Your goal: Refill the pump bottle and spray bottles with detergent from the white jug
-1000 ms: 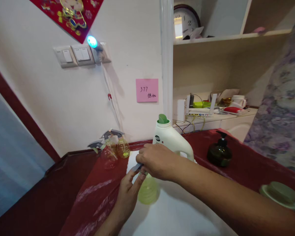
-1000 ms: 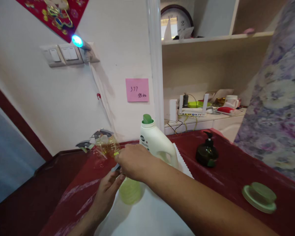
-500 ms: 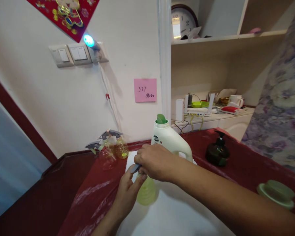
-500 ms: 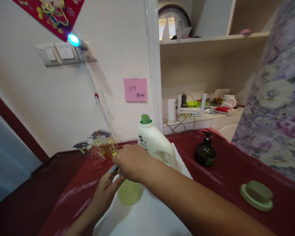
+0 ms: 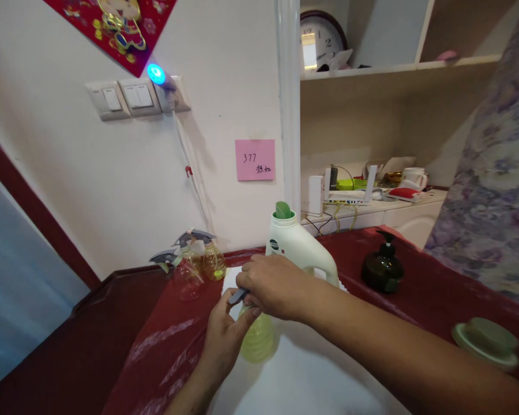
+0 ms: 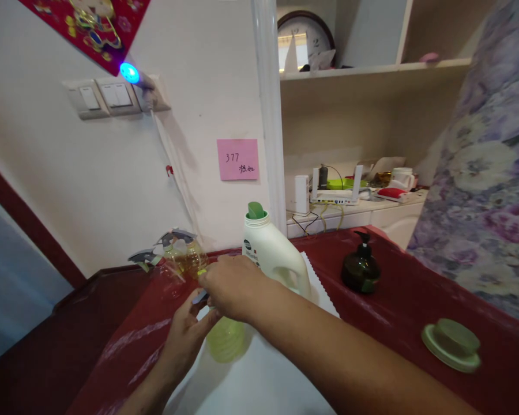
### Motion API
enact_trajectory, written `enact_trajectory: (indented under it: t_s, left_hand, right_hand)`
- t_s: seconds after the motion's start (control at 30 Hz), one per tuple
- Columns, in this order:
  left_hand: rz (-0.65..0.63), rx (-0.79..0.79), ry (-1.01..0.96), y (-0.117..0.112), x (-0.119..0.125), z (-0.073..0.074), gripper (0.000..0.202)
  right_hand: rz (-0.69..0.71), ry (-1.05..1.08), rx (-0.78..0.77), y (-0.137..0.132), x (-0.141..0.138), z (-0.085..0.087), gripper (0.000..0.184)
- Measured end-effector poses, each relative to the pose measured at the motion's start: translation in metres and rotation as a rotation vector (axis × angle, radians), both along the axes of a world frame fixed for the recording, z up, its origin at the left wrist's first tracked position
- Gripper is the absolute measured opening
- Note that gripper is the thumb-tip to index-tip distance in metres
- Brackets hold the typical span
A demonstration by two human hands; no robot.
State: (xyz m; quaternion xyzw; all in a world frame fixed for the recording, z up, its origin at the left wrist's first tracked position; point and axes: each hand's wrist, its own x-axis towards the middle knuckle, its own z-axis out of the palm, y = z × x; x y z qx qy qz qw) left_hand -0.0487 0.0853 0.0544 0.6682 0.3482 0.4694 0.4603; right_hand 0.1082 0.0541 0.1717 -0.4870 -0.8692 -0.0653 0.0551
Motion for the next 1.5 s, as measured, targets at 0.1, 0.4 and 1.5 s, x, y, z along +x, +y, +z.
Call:
enact_trajectory:
  t_s: [0.1, 0.4, 1.5]
  left_hand:
    - [-0.170, -0.021, 0.034, 0.005, -0.011, -0.002, 0.027]
    - [-0.002, -0.081, -0.009, 0.002, -0.001, 0.003, 0.048]
    - [-0.238, -0.027, 0.138, 0.004, -0.012, 0.002, 0.027]
  right_hand:
    - [-0.001, 0.007, -0.003, 0.000, 0.001, -0.001, 0.012]
    - [-0.018, 0.022, -0.024, 0.001, -0.001, -0.001, 0.013]
    - [-0.029, 0.004, 0.006, 0.000, -0.002, -0.004, 0.015]
